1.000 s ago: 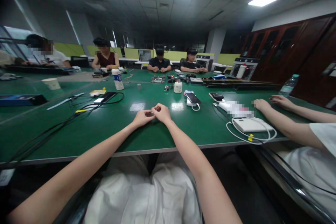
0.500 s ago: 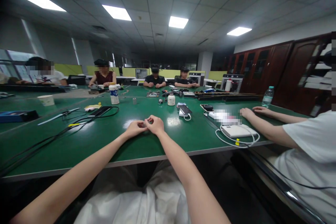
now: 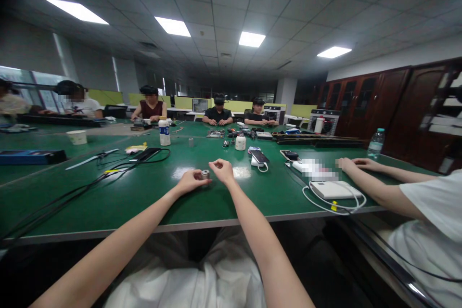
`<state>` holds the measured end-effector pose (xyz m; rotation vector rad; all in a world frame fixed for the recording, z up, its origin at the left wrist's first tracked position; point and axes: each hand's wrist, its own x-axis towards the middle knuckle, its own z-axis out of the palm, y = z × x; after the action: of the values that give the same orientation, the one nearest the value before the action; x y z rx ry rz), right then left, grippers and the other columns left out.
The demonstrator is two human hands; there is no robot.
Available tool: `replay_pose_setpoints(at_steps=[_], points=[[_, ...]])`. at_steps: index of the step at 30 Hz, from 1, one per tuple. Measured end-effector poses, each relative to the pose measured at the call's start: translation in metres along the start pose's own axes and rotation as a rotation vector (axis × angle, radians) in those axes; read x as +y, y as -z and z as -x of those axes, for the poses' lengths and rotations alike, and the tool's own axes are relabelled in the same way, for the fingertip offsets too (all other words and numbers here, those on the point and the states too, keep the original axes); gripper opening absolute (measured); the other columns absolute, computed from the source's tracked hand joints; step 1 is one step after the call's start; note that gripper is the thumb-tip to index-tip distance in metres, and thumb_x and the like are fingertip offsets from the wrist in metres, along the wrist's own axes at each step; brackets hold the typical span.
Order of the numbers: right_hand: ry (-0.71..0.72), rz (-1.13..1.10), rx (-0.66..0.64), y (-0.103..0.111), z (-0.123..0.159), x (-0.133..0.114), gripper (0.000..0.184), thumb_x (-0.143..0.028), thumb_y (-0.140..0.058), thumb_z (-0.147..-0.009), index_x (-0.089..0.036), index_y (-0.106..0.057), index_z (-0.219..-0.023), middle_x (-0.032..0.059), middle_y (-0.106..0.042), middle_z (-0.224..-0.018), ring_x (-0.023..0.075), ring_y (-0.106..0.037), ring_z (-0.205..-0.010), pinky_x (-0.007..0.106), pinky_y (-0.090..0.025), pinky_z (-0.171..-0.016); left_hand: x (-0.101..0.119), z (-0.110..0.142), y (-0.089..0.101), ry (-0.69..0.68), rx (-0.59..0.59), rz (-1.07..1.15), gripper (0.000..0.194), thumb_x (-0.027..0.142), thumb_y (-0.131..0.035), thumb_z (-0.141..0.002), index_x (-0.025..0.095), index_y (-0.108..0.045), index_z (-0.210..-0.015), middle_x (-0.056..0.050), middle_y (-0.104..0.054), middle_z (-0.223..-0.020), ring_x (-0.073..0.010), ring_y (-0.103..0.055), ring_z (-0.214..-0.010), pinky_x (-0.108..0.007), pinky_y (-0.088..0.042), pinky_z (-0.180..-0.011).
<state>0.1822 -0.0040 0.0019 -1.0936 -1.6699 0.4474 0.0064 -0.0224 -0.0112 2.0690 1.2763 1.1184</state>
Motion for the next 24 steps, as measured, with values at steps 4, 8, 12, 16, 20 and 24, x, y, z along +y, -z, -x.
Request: replay_pose_setpoints(at_steps=[4, 8, 12, 16, 20, 24], points=[[-0.082, 0.315, -0.122, 0.013, 0.004, 0.006, 0.020, -0.042, -0.068, -0.083, -0.027, -0.080, -0.086, 0.0035, -0.078, -0.096, 0.0234, -0.068, -0.098, 0.034, -0.048, -0.090, 0.001, 0.001, 0.001, -0.006, 0.027, -0.024, 0.040, 0.057, -0.075, -0.062, 0.018, -0.066, -0.067, 0.000, -0.062, -0.060, -0.0178, -0.058, -0.063, -0.027, -0.039, -0.060], [-0.151, 0.520, -0.265, 0.017, 0.010, 0.009, 0.019, -0.046, -0.068, -0.084, -0.035, -0.080, -0.092, 0.0005, -0.077, -0.106, 0.0284, -0.062, -0.115, 0.044, -0.041, -0.102, 0.003, 0.004, 0.002, -0.027, 0.029, -0.046, 0.039, 0.057, -0.072, -0.064, 0.019, -0.064, -0.065, 0.000, -0.062, -0.060, -0.0178, -0.059, -0.064, -0.026, -0.039, -0.061], [-0.168, 0.533, -0.304, 0.017, 0.010, 0.007, 0.021, -0.049, -0.066, -0.085, -0.037, -0.079, -0.096, -0.0015, -0.076, -0.110, 0.0272, -0.061, -0.117, 0.041, -0.042, -0.101, 0.002, 0.003, 0.002, -0.039, 0.022, -0.055, 0.039, 0.057, -0.070, -0.066, 0.018, -0.067, -0.071, -0.001, -0.064, -0.063, -0.0190, -0.060, -0.067, -0.026, -0.040, -0.062], [-0.200, 0.540, -0.240, 0.017, 0.010, 0.006, 0.019, -0.046, -0.069, -0.082, -0.036, -0.080, -0.094, 0.0003, -0.076, -0.110, 0.0260, -0.063, -0.117, 0.038, -0.041, -0.101, 0.000, 0.002, 0.002, -0.034, 0.024, -0.027, 0.041, 0.059, -0.070, -0.064, 0.018, -0.067, -0.071, -0.003, -0.067, -0.066, -0.0205, -0.062, -0.069, -0.027, -0.041, -0.061], [-0.237, 0.550, -0.159, 0.017, 0.011, 0.007, 0.015, -0.043, -0.073, -0.080, -0.033, -0.081, -0.088, 0.0054, -0.077, -0.107, 0.0297, -0.065, -0.114, 0.043, -0.042, -0.102, 0.000, 0.003, 0.001, -0.029, 0.040, -0.023, 0.041, 0.059, -0.072, -0.062, 0.019, -0.068, -0.071, -0.002, -0.066, -0.064, -0.0216, -0.062, -0.068, -0.028, -0.041, -0.060], [-0.205, 0.431, -0.074, 0.016, 0.010, 0.006, 0.014, -0.040, -0.071, -0.082, -0.031, -0.081, -0.087, 0.0059, -0.078, -0.102, 0.0296, -0.068, -0.111, 0.043, -0.046, -0.101, 0.000, 0.002, 0.001, -0.034, 0.052, -0.014, 0.040, 0.059, -0.073, -0.061, 0.020, -0.068, -0.070, -0.002, -0.066, -0.063, -0.0219, -0.062, -0.067, -0.028, -0.041, -0.059]])
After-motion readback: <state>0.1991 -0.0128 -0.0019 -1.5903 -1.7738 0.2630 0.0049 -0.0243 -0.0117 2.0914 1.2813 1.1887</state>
